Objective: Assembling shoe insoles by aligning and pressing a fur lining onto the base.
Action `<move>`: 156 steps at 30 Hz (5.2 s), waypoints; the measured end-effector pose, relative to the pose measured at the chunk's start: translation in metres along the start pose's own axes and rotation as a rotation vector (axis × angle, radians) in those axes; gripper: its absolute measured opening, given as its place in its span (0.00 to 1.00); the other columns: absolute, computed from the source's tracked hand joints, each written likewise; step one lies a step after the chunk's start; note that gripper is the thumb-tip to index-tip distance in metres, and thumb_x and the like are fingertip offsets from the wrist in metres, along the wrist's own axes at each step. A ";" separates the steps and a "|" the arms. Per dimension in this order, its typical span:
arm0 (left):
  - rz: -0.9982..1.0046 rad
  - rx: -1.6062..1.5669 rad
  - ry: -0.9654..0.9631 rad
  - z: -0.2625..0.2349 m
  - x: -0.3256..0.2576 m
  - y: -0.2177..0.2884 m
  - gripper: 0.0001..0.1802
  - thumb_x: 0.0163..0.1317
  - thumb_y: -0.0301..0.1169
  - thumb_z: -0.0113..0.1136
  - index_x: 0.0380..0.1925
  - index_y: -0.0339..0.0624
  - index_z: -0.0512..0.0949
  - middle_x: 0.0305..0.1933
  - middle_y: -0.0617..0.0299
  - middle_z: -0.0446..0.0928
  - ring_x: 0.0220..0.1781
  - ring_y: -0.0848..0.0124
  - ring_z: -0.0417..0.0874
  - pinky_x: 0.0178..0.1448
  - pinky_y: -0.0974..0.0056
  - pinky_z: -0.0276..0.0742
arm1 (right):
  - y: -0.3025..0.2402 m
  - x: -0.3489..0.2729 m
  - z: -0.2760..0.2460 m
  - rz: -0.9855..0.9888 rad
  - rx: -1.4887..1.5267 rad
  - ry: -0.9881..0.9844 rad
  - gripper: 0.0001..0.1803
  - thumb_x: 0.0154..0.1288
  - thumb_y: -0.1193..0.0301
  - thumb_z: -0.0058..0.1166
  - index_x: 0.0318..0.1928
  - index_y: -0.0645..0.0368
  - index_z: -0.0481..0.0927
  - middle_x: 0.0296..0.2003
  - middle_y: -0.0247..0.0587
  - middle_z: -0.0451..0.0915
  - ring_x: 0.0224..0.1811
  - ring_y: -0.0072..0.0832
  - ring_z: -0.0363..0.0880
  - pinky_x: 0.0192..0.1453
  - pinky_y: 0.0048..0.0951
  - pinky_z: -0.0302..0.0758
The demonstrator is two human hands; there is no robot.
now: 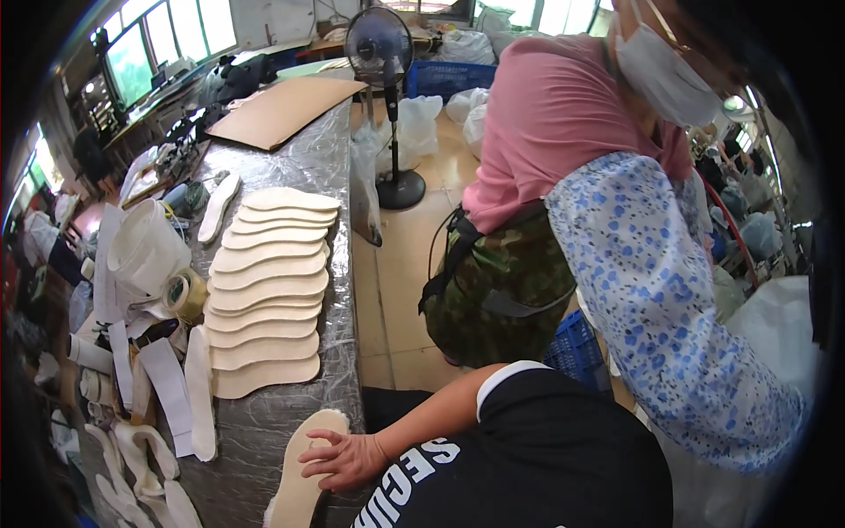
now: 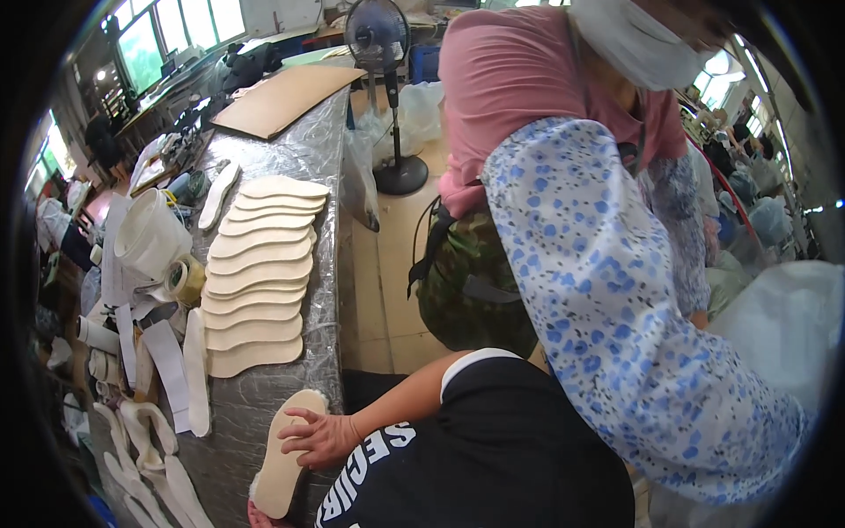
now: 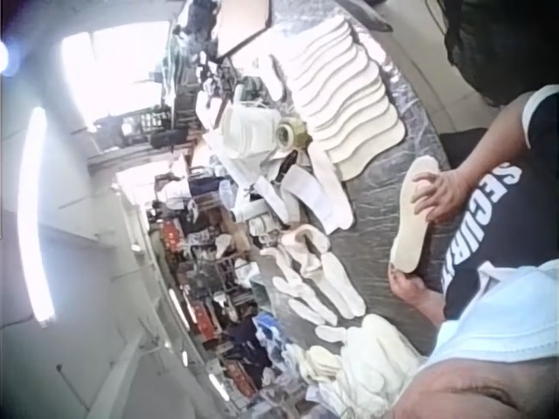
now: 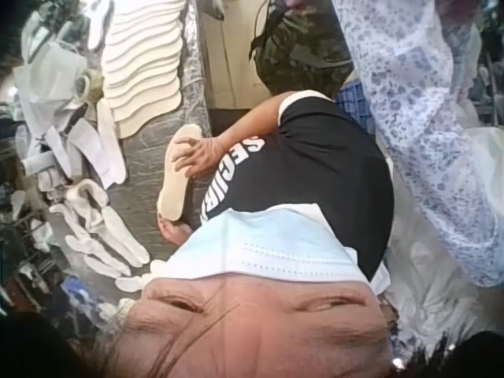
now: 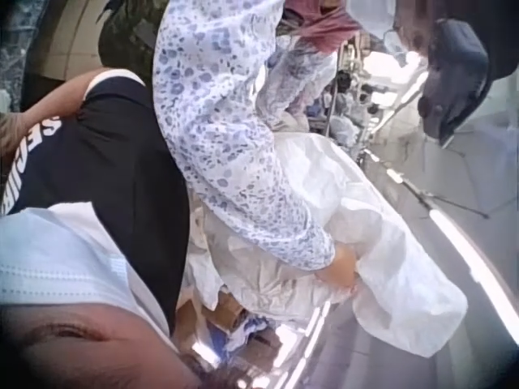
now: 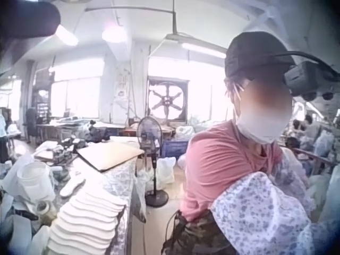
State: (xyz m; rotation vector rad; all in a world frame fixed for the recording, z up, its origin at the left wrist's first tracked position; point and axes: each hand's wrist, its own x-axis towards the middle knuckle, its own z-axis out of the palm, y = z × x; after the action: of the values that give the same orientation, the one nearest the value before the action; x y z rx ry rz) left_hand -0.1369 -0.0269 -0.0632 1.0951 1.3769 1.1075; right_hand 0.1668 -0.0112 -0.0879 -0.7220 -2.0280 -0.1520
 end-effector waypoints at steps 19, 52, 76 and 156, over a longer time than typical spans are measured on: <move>0.020 0.056 -0.154 -0.017 -0.002 -0.002 0.21 0.71 0.35 0.52 0.54 0.28 0.73 0.53 0.48 0.77 0.51 0.55 0.79 0.57 0.58 0.73 | -0.004 0.001 0.005 -0.002 0.045 0.172 0.08 0.49 0.69 0.55 0.19 0.52 0.70 0.41 0.40 0.76 0.56 0.43 0.72 0.69 0.68 0.48; -0.227 -0.456 0.225 0.013 -0.014 0.027 0.13 0.66 0.20 0.54 0.50 0.27 0.74 0.48 0.50 0.80 0.48 0.65 0.83 0.55 0.61 0.79 | 0.038 0.053 -0.072 0.372 0.139 -0.713 0.51 0.30 0.55 0.76 0.63 0.41 0.70 0.68 0.44 0.61 0.70 0.44 0.60 0.71 0.59 0.50; 0.244 -0.409 0.148 0.072 -0.037 0.114 0.19 0.64 0.31 0.63 0.49 0.30 0.74 0.53 0.54 0.74 0.48 0.71 0.78 0.53 0.68 0.75 | 0.029 0.135 -0.004 0.303 0.797 -1.093 0.49 0.55 0.47 0.65 0.68 0.60 0.58 0.54 0.57 0.73 0.58 0.49 0.73 0.63 0.44 0.68; 0.618 0.945 -0.093 0.084 -0.037 0.106 0.09 0.47 0.32 0.72 0.29 0.49 0.84 0.35 0.73 0.81 0.48 0.68 0.79 0.73 0.36 0.45 | 0.027 0.111 -0.013 0.689 1.367 -1.168 0.59 0.39 0.67 0.79 0.71 0.63 0.56 0.58 0.48 0.72 0.61 0.34 0.70 0.66 0.32 0.66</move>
State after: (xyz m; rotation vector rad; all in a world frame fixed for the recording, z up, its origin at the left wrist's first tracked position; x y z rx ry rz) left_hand -0.0448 -0.0400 0.0416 2.3368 1.5600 0.7631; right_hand 0.1488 0.0536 0.0056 -0.5116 -2.0068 2.2350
